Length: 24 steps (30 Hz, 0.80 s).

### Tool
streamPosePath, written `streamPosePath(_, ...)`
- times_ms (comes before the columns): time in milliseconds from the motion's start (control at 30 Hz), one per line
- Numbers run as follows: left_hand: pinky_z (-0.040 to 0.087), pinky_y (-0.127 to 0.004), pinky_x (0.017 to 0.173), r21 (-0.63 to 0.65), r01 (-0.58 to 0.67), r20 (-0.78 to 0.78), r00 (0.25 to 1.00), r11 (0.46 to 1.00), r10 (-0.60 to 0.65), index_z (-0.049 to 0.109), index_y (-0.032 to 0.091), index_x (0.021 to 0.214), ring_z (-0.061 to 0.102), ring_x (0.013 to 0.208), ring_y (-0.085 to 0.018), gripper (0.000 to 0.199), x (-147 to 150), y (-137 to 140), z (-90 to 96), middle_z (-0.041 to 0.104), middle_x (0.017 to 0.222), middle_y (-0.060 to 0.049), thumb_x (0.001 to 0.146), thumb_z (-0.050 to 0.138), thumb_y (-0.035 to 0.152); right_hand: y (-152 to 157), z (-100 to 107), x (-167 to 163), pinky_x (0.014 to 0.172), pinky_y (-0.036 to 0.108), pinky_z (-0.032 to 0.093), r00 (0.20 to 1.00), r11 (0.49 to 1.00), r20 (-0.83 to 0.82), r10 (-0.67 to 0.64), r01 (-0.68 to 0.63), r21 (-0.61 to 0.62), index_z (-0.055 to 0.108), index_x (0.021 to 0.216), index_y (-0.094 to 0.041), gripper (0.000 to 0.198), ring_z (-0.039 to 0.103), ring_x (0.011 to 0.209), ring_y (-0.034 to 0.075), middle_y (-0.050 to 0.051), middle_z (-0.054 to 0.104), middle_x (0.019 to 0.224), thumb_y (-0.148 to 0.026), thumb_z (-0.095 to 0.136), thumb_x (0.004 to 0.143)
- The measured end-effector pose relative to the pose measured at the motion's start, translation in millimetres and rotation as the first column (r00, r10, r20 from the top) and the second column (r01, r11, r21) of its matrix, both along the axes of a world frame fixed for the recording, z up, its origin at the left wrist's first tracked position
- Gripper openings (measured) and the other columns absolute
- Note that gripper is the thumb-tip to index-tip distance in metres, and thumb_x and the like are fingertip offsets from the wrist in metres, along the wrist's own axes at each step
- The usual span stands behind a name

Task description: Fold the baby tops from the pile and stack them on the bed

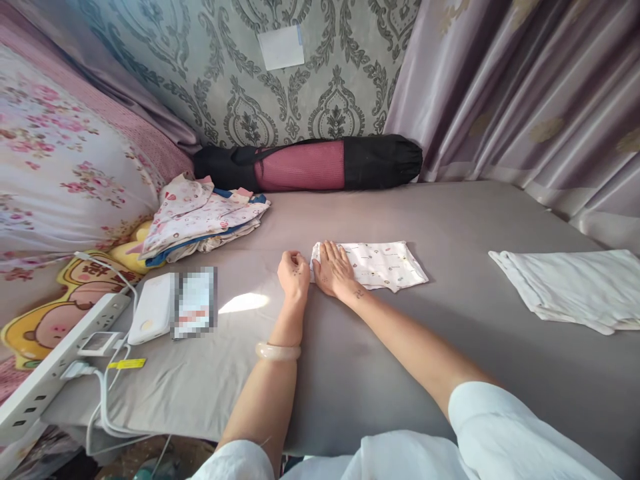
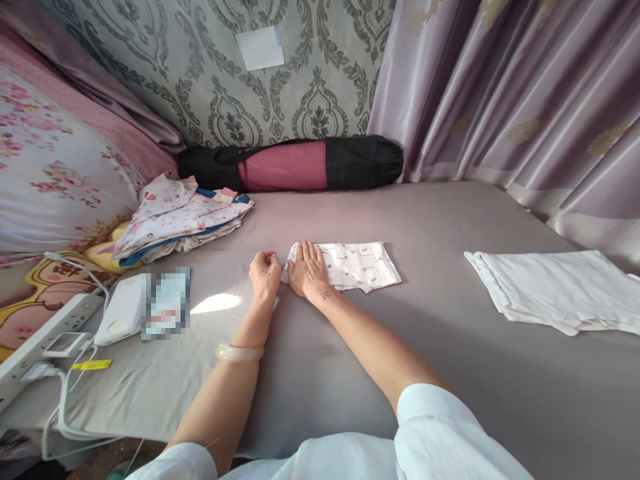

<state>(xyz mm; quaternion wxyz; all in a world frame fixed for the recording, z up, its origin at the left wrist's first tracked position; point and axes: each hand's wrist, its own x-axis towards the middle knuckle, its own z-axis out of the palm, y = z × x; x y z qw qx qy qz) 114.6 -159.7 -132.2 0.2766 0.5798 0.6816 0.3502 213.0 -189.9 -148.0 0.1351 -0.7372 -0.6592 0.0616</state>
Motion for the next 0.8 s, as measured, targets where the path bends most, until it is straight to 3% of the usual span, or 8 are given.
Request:
streamPosePath(233,0.049,-0.029,0.083,0.027,-0.042,0.051,0.998,0.999,0.041,0.065,0.019,0.095,0.067,0.085,-0.018,0.019,0,1,-1.6,0.073,0.089,-0.006,0.087,0.048,0.022,1,2,1,0.121,0.042,0.008,1.0,0.999,-0.006,-0.004,0.004,-0.043,0.029,0.153,0.001,0.064,0.019,0.15,0.027,0.019,0.026,0.16,-0.037,0.022,0.101)
streamPosePath(467,0.049,-0.029,0.077,0.251,-0.241,0.26,0.95,0.937,0.175,0.061,0.019,0.086,0.063,0.074,-0.016,0.012,-2,8,-10.5,0.069,0.079,-0.003,0.084,0.05,0.023,6,11,-16,0.122,0.043,0.008,0.996,0.996,-0.02,0.082,-0.083,-0.027,0.03,0.152,0.0,0.062,0.015,0.151,0.026,0.017,0.024,0.162,-0.033,0.023,0.101)
streamPosePath(800,0.049,-0.028,0.074,0.249,-0.214,0.292,0.946,0.944,0.137,0.06,0.02,0.084,0.062,0.07,-0.016,0.011,-1,10,-15.8,0.067,0.076,-0.001,0.083,0.05,0.024,7,8,-18,0.122,0.043,0.01,0.994,0.991,-0.043,0.103,-0.107,-0.084,0.031,0.151,0.002,0.061,0.013,0.151,0.028,0.017,0.024,0.162,-0.032,0.022,0.101)
